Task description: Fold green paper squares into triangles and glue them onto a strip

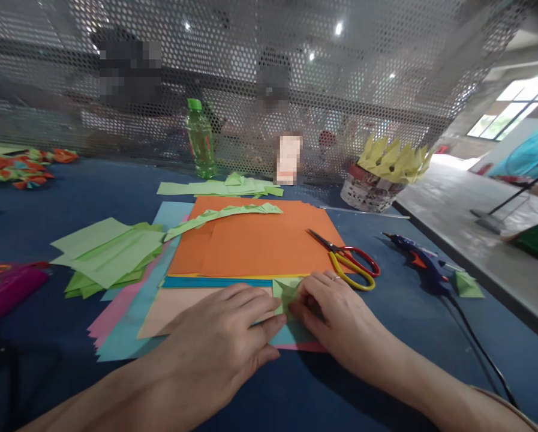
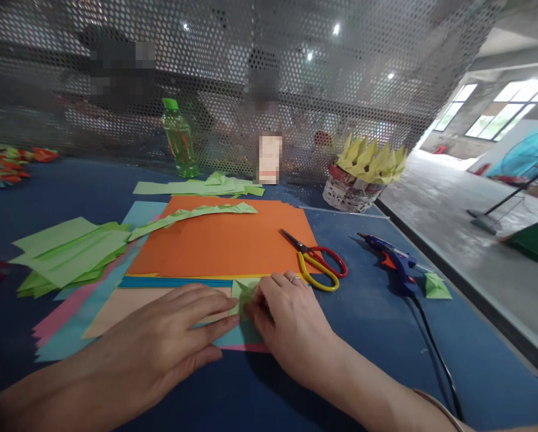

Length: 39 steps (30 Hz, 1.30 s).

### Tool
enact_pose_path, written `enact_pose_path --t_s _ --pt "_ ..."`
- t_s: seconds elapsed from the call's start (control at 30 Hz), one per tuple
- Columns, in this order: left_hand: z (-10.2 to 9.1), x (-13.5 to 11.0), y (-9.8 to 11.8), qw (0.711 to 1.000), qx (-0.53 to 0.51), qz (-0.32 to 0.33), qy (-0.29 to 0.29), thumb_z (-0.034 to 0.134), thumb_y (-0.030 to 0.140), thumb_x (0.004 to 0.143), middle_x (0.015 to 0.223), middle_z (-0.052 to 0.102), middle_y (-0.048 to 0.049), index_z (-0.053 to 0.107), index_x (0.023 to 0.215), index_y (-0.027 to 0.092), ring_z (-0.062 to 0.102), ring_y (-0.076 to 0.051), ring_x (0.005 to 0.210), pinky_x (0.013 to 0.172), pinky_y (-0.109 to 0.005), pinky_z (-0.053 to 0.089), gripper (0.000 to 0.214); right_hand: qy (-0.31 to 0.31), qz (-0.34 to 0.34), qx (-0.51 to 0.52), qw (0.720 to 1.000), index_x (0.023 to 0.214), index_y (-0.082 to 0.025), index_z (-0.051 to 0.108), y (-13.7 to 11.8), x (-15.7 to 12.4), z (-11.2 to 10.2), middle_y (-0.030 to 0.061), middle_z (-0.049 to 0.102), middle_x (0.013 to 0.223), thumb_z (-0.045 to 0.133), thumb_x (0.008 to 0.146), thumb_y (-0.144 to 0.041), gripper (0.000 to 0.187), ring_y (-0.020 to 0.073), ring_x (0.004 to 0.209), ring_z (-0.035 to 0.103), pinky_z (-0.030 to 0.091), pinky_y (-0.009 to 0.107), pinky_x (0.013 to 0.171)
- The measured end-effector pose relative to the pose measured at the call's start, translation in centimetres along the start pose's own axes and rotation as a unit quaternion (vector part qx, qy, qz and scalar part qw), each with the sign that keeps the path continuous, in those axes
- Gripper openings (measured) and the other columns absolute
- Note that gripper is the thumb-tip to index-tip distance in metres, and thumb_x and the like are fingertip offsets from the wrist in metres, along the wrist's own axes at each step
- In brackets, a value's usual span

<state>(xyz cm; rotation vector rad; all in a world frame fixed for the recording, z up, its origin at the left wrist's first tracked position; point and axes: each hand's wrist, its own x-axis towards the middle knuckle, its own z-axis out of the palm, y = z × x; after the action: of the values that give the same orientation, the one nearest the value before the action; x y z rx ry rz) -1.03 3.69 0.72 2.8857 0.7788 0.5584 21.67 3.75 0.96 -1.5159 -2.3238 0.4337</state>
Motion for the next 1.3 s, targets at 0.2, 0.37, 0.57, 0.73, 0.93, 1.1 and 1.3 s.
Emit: enact_pose_path --t_s 0.2,0.37,0.57,0.73,0.93,1.1,1.3 --pt "0.2 -0.1 0.0 1.0 -0.001 0.003 0.017 0.038 0.033 0.108 0.116 0.069 -0.0104 0.068 0.118 0.02 0.063 -0.027 0.102 0.088 -0.042 0.051 0.034 0.002 0.015 0.051 0.999 0.086 -0.021 0.053 0.3 -0.2 -0.6 -0.0005 0.063 0.086 0.071 0.081 -0.007 0.023 0.0182 0.082 0.055 0.041 0.031 0.074" --pt "0.1 0.0 0.0 1.0 0.002 0.01 0.021 0.039 0.03 0.107 0.114 0.069 -0.0103 0.068 0.116 0.019 0.064 -0.026 0.102 0.089 -0.041 0.051 0.032 -0.013 0.042 0.057 0.997 0.088 -0.022 0.052 0.8 0.0 -0.8 -0.0018 0.06 0.083 0.07 0.083 -0.013 0.02 0.0182 0.08 0.055 0.039 0.03 0.071" --pt "0.5 -0.3 -0.2 0.999 0.004 0.018 0.039 0.04 0.029 0.107 0.118 0.069 -0.0103 0.066 0.12 0.019 0.063 -0.028 0.108 0.091 -0.045 0.051 0.031 -0.029 0.04 0.068 0.996 0.088 -0.022 0.055 1.3 0.1 -1.3 -0.0017 0.061 0.086 0.068 0.081 -0.009 0.021 0.0169 0.082 0.055 0.038 0.028 0.07" --pt "0.0 -0.2 -0.1 1.0 0.0 0.008 0.021 0.044 0.028 0.106 0.12 0.07 -0.0102 0.069 0.118 0.018 0.064 -0.031 0.108 0.091 -0.049 0.052 0.03 -0.045 0.037 0.076 0.995 0.088 -0.022 0.055 1.4 0.2 -1.8 -0.002 0.063 0.09 0.068 0.08 -0.007 0.022 0.0168 0.087 0.055 0.038 0.028 0.073" --pt "-0.2 -0.4 0.0 1.0 0.007 -0.009 0.015 0.046 0.029 0.105 0.121 0.069 -0.0105 0.069 0.118 0.019 0.064 -0.029 0.108 0.092 -0.046 0.053 0.029 -0.064 0.035 0.077 0.994 0.092 -0.023 0.059 1.6 0.2 -2.5 -0.0018 0.065 0.088 0.066 0.08 -0.009 0.02 0.0169 0.085 0.059 0.041 0.028 0.072" --pt "-0.3 -0.6 -0.2 1.0 -0.011 -0.017 0.014 0.044 0.031 0.107 0.121 0.069 -0.0082 0.068 0.124 0.023 0.065 -0.025 0.108 0.093 -0.039 0.052 0.031 -0.036 0.008 0.077 0.996 0.089 -0.022 0.064 0.7 0.0 -1.8 0.0 0.068 0.089 0.071 0.086 -0.023 0.009 0.018 0.085 0.062 0.044 0.029 0.073" --pt "-0.5 -0.3 -0.3 1.0 -0.013 -0.023 0.007 0.043 0.031 0.107 0.123 0.069 -0.0075 0.067 0.127 0.023 0.064 -0.025 0.109 0.092 -0.038 0.052 0.032 0.002 0.004 0.042 0.999 0.079 -0.02 0.061 0.1 0.2 -0.7 -0.0015 0.065 0.078 0.074 0.087 -0.022 0.015 0.0168 0.075 0.059 0.04 0.029 0.069"
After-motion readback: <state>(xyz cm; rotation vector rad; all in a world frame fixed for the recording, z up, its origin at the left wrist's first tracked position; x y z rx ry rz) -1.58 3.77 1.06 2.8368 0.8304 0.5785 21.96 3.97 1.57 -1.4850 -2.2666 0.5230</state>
